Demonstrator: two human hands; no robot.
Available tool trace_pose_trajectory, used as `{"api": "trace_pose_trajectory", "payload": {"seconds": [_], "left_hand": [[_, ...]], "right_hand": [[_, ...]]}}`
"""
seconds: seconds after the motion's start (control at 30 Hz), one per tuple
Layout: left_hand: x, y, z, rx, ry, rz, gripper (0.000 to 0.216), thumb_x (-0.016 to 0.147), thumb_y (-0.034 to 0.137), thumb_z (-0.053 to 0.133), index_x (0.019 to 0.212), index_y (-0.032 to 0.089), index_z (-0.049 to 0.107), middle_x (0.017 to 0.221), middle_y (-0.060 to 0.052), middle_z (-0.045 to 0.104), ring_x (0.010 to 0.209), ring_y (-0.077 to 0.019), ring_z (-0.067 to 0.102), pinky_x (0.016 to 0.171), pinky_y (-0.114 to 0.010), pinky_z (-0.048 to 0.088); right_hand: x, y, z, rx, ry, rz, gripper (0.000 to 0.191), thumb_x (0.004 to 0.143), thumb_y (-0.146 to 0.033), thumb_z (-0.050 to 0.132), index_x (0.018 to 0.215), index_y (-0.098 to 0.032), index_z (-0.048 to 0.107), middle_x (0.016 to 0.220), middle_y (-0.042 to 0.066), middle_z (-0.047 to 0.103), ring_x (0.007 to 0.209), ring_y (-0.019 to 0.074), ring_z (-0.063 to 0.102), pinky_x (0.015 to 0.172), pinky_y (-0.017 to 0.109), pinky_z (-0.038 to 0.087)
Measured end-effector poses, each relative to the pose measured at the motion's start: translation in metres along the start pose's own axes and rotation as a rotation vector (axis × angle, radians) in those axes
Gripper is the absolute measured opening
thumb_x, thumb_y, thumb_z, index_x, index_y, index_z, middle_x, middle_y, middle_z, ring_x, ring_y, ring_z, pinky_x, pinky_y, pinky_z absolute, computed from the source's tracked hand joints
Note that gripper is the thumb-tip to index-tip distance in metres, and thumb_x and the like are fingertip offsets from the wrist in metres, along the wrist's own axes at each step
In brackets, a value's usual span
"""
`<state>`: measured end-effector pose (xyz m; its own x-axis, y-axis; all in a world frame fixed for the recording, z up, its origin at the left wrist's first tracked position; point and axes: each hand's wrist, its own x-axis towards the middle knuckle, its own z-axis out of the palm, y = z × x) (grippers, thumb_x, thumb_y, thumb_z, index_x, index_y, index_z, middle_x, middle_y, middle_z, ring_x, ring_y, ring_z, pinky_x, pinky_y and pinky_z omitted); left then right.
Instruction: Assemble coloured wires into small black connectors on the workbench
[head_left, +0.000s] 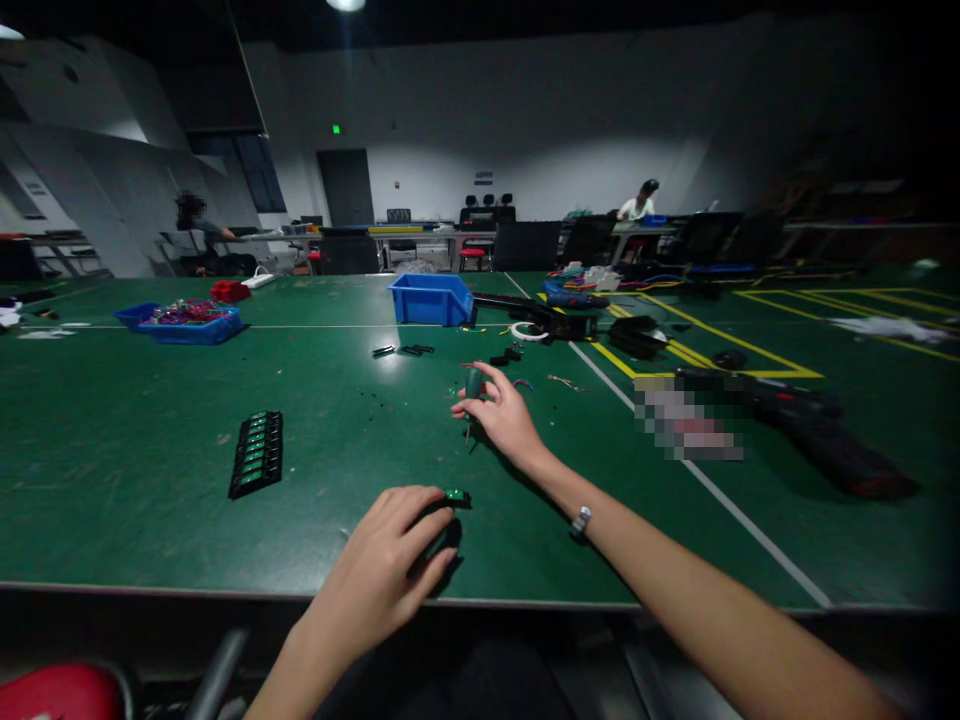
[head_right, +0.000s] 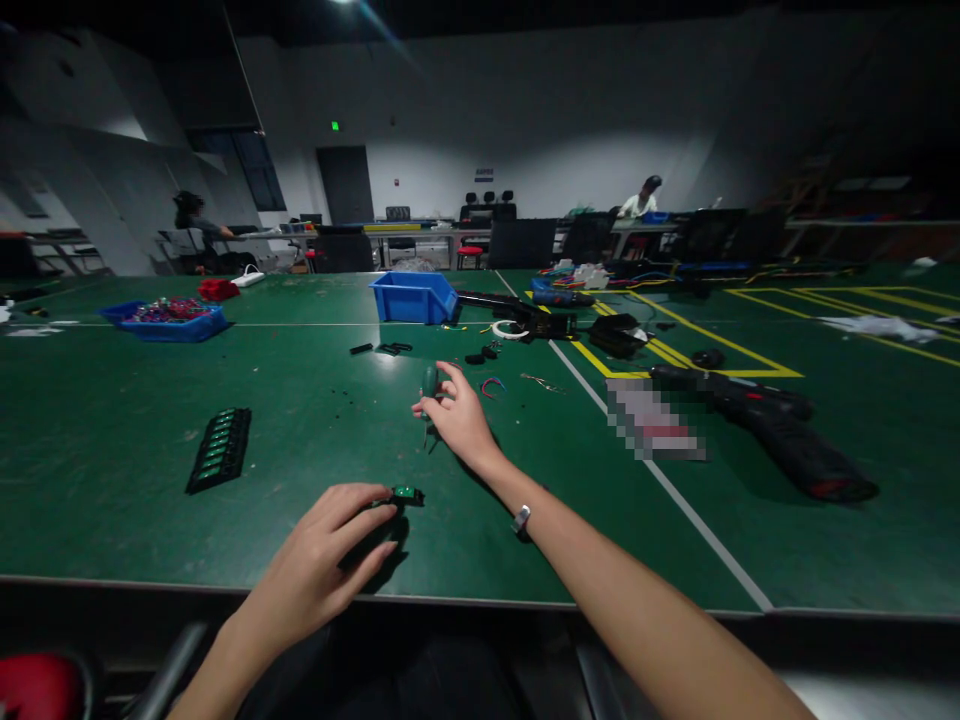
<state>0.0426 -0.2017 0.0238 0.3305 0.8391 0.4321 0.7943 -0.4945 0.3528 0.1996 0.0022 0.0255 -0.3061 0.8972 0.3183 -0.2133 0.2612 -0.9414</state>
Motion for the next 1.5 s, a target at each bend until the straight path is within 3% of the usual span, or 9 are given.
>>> {"api": "trace_pose_trajectory", "payload": {"seconds": [0.17,0.27,0.47,0.7,0.87,1.07,1.2,1.37,1.5], "left_hand": [[0.002,0.000,-0.003,0.038,-0.065,0.000,0.044,0.096,0.033,0.057,0.140,0.028,0.054,0.150,-0.010,0.047,0.137,-0.0271,0.045,0.112,-0.047,0.044],[-0.001,0.000,-0.003,0.021,-0.084,-0.024,0.046,0.096,0.035,0.057,0.141,0.030,0.053,0.152,-0.008,0.045,0.139,-0.0271,0.043,0.113,-0.047,0.043],[0.000,-0.006,0.000,-0.093,-0.056,-0.110,0.044,0.098,0.035,0.055,0.141,0.032,0.051,0.147,-0.007,0.050,0.134,-0.0235,0.048,0.112,-0.041,0.044],[0.033,-0.012,0.013,-0.102,-0.013,-0.167,0.027,0.093,0.035,0.063,0.116,0.022,0.063,0.113,-0.009,0.062,0.105,-0.0244,0.058,0.093,-0.039,0.050],[0.031,-0.010,0.019,-0.068,0.015,-0.182,0.012,0.095,0.030,0.057,0.099,0.020,0.063,0.100,-0.007,0.061,0.092,-0.0215,0.058,0.082,-0.034,0.048],[0.027,-0.009,0.019,0.026,0.021,-0.282,0.030,0.089,0.045,0.066,0.078,0.019,0.054,0.080,-0.004,0.058,0.078,-0.0204,0.054,0.068,-0.031,0.040],[0.025,-0.007,0.017,-0.033,-0.010,-0.227,0.037,0.084,0.052,0.070,0.077,0.019,0.055,0.080,-0.003,0.059,0.078,-0.0202,0.053,0.070,-0.031,0.039],[0.021,-0.009,0.011,-0.179,0.006,-0.205,0.026,0.091,0.041,0.066,0.082,0.019,0.056,0.085,-0.003,0.059,0.086,-0.0196,0.054,0.077,-0.031,0.044],[0.021,-0.012,0.009,-0.204,0.055,-0.201,0.031,0.086,0.039,0.072,0.107,0.021,0.060,0.112,-0.008,0.060,0.108,-0.0237,0.054,0.092,-0.037,0.048]], "right_hand": [[-0.001,-0.018,0.004,0.251,0.029,0.035,0.036,0.072,-0.018,0.068,0.106,-0.020,0.057,0.082,-0.002,0.061,0.060,0.0117,0.061,0.053,0.025,0.049],[-0.008,-0.030,0.008,0.430,-0.084,0.123,0.015,0.079,-0.024,0.067,0.087,-0.019,0.056,0.069,-0.004,0.054,0.048,0.0071,0.047,0.042,0.020,0.034],[-0.026,-0.054,0.022,0.574,-0.329,0.188,0.039,0.091,-0.036,0.062,0.062,-0.019,0.042,0.046,-0.010,0.030,0.035,0.0043,0.019,0.035,0.020,0.012],[-0.035,-0.059,0.037,0.547,-0.409,0.176,0.049,0.090,-0.038,0.062,0.054,-0.021,0.033,0.040,-0.010,0.025,0.033,0.0045,0.020,0.036,0.021,0.014],[-0.040,-0.056,0.042,0.543,-0.438,0.186,0.045,0.088,-0.033,0.062,0.055,-0.022,0.033,0.040,-0.010,0.027,0.033,0.0048,0.021,0.036,0.022,0.015],[-0.039,-0.052,0.038,0.552,-0.384,0.151,0.044,0.089,-0.031,0.062,0.055,-0.021,0.034,0.041,-0.010,0.026,0.033,0.0048,0.020,0.036,0.022,0.015],[-0.031,-0.047,0.028,0.535,-0.309,0.112,0.044,0.088,-0.031,0.062,0.055,-0.021,0.036,0.041,-0.010,0.025,0.032,0.0047,0.019,0.035,0.022,0.014],[-0.023,-0.040,0.019,0.467,-0.224,0.099,0.044,0.086,-0.035,0.065,0.056,-0.021,0.036,0.043,-0.011,0.026,0.032,0.0041,0.020,0.034,0.021,0.015],[-0.024,-0.035,0.019,0.451,-0.236,0.113,0.042,0.087,-0.035,0.065,0.058,-0.020,0.039,0.044,-0.011,0.028,0.032,0.0040,0.021,0.034,0.020,0.013]]}}
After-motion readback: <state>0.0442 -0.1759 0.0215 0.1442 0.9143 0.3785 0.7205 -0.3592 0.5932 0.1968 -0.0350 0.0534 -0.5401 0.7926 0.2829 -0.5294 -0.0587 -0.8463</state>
